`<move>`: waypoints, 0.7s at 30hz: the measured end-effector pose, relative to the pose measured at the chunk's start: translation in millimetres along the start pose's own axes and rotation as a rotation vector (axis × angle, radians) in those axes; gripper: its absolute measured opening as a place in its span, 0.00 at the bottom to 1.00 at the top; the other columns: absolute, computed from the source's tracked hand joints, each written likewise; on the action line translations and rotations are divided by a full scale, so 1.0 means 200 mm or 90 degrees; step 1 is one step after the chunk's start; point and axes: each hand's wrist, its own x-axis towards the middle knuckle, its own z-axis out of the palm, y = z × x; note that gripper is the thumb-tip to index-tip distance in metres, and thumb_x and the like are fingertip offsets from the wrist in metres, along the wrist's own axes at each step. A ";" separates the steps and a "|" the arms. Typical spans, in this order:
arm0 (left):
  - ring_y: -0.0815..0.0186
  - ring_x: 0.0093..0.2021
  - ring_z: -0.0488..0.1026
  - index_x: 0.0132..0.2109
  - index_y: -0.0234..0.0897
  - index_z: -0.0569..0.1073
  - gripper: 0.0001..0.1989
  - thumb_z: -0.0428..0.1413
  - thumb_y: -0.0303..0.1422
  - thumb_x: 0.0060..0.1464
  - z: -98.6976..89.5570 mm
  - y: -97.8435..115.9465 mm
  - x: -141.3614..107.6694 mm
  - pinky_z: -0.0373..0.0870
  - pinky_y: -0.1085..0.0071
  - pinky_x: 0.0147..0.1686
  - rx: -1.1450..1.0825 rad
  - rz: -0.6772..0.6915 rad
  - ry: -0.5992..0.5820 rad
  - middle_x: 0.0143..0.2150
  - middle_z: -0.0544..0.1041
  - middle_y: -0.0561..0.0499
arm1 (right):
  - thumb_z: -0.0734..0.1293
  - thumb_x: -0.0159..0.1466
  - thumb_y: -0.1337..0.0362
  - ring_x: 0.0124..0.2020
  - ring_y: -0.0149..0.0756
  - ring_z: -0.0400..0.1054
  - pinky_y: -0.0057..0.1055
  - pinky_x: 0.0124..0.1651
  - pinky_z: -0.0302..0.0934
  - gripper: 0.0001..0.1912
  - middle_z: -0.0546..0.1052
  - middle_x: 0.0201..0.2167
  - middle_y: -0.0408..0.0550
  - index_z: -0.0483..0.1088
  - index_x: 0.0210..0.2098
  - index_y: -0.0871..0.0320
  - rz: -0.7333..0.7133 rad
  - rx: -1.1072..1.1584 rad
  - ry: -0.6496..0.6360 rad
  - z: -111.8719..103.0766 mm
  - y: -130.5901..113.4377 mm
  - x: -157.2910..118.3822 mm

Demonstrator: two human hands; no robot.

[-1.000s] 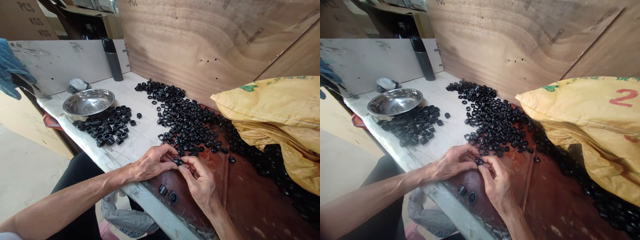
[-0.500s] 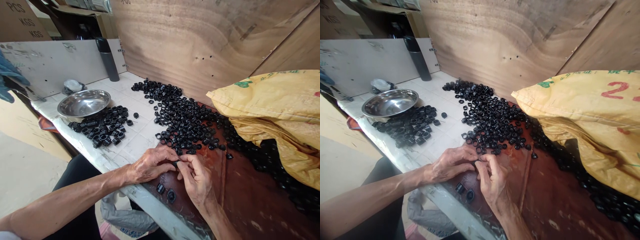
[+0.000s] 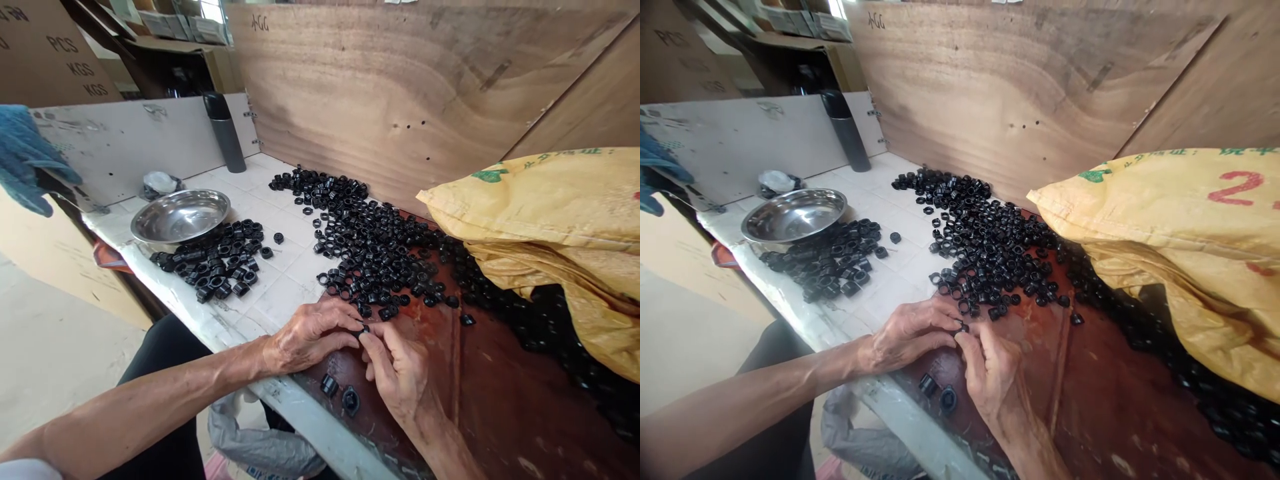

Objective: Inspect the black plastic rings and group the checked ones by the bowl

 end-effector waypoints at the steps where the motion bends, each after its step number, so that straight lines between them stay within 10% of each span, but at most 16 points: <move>1: 0.60 0.52 0.79 0.51 0.36 0.77 0.13 0.63 0.25 0.60 0.00 0.00 0.00 0.78 0.64 0.52 0.006 0.000 0.001 0.50 0.80 0.41 | 0.58 0.75 0.58 0.18 0.30 0.68 0.26 0.26 0.59 0.18 0.71 0.16 0.39 0.70 0.32 0.56 0.003 -0.017 -0.012 0.00 0.00 0.00; 15: 0.62 0.43 0.81 0.46 0.34 0.79 0.11 0.66 0.32 0.57 0.01 0.05 0.01 0.80 0.66 0.45 -0.202 -0.317 0.021 0.46 0.79 0.45 | 0.65 0.70 0.58 0.24 0.31 0.71 0.23 0.29 0.63 0.10 0.73 0.24 0.38 0.75 0.45 0.54 0.194 0.194 -0.077 -0.02 -0.01 0.00; 21: 0.62 0.47 0.78 0.46 0.35 0.80 0.12 0.68 0.32 0.55 0.00 0.04 0.02 0.76 0.65 0.51 -0.129 -0.242 0.029 0.45 0.81 0.45 | 0.65 0.69 0.57 0.23 0.32 0.73 0.24 0.29 0.67 0.13 0.79 0.26 0.44 0.79 0.42 0.57 0.157 0.204 -0.018 -0.03 -0.03 0.02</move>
